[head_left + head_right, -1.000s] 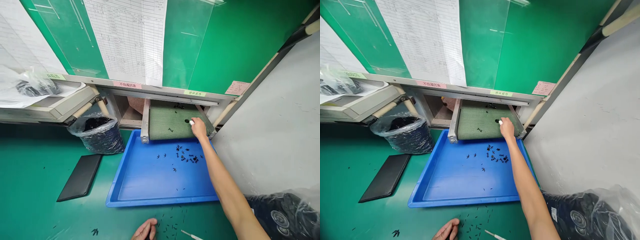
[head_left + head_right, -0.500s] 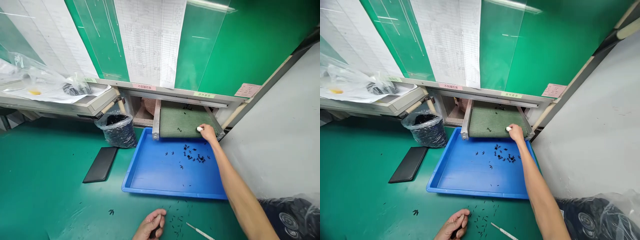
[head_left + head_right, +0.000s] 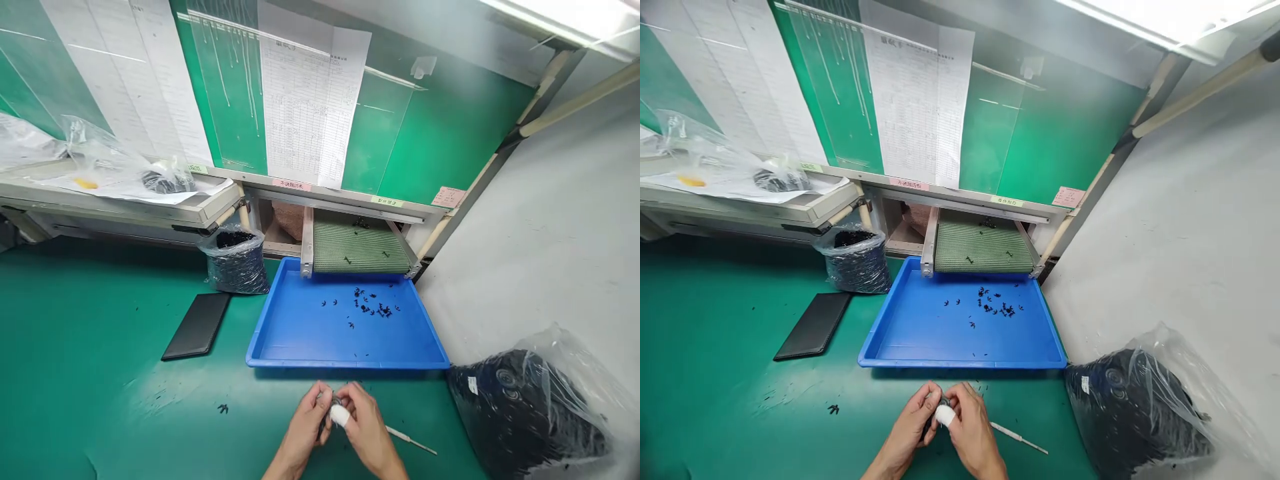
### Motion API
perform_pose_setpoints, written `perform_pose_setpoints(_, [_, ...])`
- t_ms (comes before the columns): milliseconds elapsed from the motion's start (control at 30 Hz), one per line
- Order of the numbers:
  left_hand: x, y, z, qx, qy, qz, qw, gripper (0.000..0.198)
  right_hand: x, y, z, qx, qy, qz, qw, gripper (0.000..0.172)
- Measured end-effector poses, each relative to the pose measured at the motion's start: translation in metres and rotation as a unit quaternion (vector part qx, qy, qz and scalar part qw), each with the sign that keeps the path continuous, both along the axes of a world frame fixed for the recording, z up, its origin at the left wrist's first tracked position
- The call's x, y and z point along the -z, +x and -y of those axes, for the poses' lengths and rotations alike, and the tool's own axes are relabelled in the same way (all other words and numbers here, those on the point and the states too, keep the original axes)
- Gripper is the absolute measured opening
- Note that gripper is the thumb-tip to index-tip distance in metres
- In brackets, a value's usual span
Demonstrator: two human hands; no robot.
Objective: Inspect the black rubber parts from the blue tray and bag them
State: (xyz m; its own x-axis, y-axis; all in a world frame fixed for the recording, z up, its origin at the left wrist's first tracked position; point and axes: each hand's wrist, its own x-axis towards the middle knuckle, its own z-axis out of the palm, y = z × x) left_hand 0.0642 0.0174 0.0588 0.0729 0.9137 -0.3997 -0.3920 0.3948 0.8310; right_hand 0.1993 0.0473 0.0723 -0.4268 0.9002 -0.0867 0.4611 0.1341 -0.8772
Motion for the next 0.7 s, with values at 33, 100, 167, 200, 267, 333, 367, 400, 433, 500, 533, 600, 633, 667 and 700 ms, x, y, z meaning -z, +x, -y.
perform_pose_setpoints(33, [0.002, 0.001, 0.004, 0.009, 0.007, -0.014, 1.0, 0.042, 0.0, 0.002, 0.004, -0.004, 0.002, 0.002, 1.0, 0.01])
perform_pose_setpoints(100, [0.003, 0.002, 0.01, 0.023, 0.017, -0.044, 0.999, 0.043, 0.0, 0.006, 0.008, -0.015, 0.016, -0.003, 1.0, 0.01])
perform_pose_setpoints(167, [-0.001, 0.003, 0.014, 0.029, 0.021, -0.071, 0.997, 0.044, 0.0, 0.007, 0.01, -0.022, 0.039, -0.021, 0.999, 0.012])
perform_pose_setpoints(200, [-0.003, 0.004, 0.015, 0.028, 0.023, -0.081, 0.996, 0.044, 0.0, 0.006, 0.011, -0.018, 0.049, -0.033, 0.998, 0.015])
perform_pose_setpoints(267, [-0.008, 0.004, 0.015, 0.029, 0.025, -0.086, 0.996, 0.044, 0.002, 0.001, 0.011, -0.001, 0.042, -0.057, 0.997, 0.02])
perform_pose_setpoints(333, [-0.01, 0.002, 0.013, 0.033, 0.03, -0.077, 0.996, 0.044, 0.005, -0.003, 0.009, 0.018, -0.005, -0.075, 0.997, 0.025])
perform_pose_setpoints(367, [-0.01, 0.001, 0.011, 0.036, 0.035, -0.068, 0.996, 0.045, 0.006, -0.005, 0.007, 0.02, -0.038, -0.084, 0.996, 0.025])
perform_pose_setpoints(400, [-0.009, -0.001, 0.009, 0.04, 0.039, -0.057, 0.997, 0.046, 0.006, -0.005, 0.005, 0.016, -0.069, -0.09, 0.993, 0.025])
perform_pose_setpoints(433, [-0.008, -0.002, 0.008, 0.04, 0.038, -0.045, 0.997, 0.047, 0.006, -0.004, 0.001, 0.011, -0.088, -0.091, 0.992, 0.025])
perform_pose_setpoints(500, [-0.007, -0.003, 0.004, 0.032, 0.021, -0.009, 0.999, 0.049, 0.001, 0.002, -0.01, 0.016, -0.074, -0.074, 0.994, 0.024])
perform_pose_setpoints(533, [-0.007, -0.003, 0.002, 0.021, 0.006, 0.016, 1.0, 0.049, -0.003, 0.007, -0.017, 0.024, -0.046, -0.056, 0.997, 0.025])
perform_pose_setpoints(600, [-0.007, -0.004, -0.001, -0.009, -0.032, 0.078, 0.996, 0.048, -0.013, 0.018, -0.033, 0.044, 0.024, -0.009, 0.999, 0.026])
perform_pose_setpoints(633, [-0.007, -0.005, -0.003, -0.026, -0.049, 0.114, 0.992, 0.047, -0.018, 0.025, -0.042, 0.053, 0.057, 0.018, 0.997, 0.025])
perform_pose_setpoints(667, [-0.007, -0.005, -0.004, -0.042, -0.064, 0.15, 0.986, 0.046, -0.023, 0.031, -0.052, 0.053, 0.083, 0.049, 0.994, 0.024])
perform_pose_setpoints(700, [-0.006, -0.006, -0.005, -0.058, -0.081, 0.183, 0.978, 0.045, -0.028, 0.036, -0.063, 0.041, 0.099, 0.082, 0.991, 0.022])
